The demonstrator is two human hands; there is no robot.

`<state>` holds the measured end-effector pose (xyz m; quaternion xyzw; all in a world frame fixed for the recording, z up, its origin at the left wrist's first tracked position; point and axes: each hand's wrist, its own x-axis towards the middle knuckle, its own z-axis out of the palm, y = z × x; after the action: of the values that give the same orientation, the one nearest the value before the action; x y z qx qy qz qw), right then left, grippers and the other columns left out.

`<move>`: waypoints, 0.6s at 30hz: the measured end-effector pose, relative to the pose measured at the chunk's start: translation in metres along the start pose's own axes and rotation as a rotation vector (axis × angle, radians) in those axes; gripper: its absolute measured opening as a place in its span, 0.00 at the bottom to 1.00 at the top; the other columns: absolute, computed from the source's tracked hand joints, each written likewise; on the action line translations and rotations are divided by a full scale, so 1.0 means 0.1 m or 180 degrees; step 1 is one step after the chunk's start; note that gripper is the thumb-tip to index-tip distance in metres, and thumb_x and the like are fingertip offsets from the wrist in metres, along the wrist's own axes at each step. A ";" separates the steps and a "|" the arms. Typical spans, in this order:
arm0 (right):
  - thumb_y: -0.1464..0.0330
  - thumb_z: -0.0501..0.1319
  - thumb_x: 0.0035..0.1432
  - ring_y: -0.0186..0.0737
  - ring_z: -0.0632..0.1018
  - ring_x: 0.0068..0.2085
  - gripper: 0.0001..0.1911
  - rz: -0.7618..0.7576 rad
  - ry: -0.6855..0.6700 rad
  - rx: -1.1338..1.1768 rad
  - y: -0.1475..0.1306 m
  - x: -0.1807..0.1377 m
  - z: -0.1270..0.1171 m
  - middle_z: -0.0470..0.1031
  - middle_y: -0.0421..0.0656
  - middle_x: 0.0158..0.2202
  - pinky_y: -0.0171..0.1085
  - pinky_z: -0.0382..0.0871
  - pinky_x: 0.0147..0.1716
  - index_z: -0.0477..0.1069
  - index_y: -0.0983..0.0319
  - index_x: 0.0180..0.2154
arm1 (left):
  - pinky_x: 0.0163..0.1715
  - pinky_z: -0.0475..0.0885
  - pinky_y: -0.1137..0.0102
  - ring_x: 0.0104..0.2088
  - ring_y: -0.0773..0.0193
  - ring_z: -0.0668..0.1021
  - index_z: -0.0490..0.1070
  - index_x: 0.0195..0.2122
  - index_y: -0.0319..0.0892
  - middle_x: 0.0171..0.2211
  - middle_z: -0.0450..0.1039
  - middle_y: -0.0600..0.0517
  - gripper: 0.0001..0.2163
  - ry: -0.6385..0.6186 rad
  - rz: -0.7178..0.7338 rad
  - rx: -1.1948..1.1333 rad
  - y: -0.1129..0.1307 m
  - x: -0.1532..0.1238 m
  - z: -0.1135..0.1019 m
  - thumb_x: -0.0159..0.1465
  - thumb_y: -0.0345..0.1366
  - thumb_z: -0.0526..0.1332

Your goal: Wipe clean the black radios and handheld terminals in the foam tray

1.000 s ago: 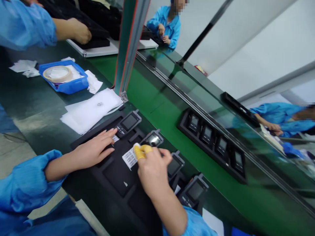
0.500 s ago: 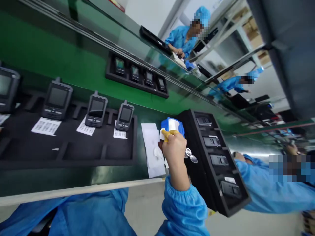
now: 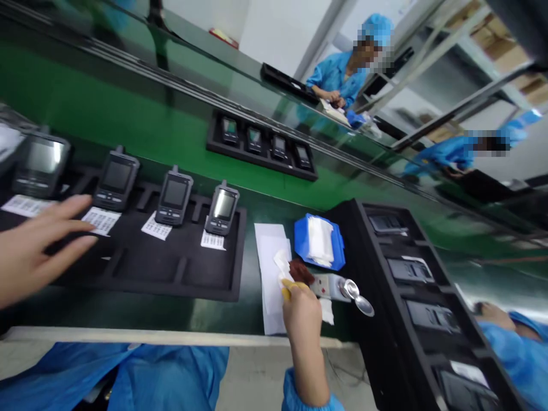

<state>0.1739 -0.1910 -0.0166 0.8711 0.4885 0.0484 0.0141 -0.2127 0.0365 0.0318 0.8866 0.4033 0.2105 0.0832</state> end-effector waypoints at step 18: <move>0.76 0.51 0.46 0.42 0.69 0.36 0.15 -0.1622 0.1542 0.0748 -0.98 1.34 -0.30 0.70 0.44 0.32 0.44 0.54 0.40 0.73 0.59 0.30 | 0.61 0.53 0.52 0.61 0.50 0.62 0.70 0.43 0.36 0.59 0.62 0.40 0.12 -0.1204 0.1136 -0.0523 1.12 0.20 0.75 0.65 0.39 0.58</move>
<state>0.1573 -0.0269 0.0153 0.6805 0.6811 0.1918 -0.1905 -0.0916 -0.0205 0.0060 0.9575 0.1995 0.0845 0.1904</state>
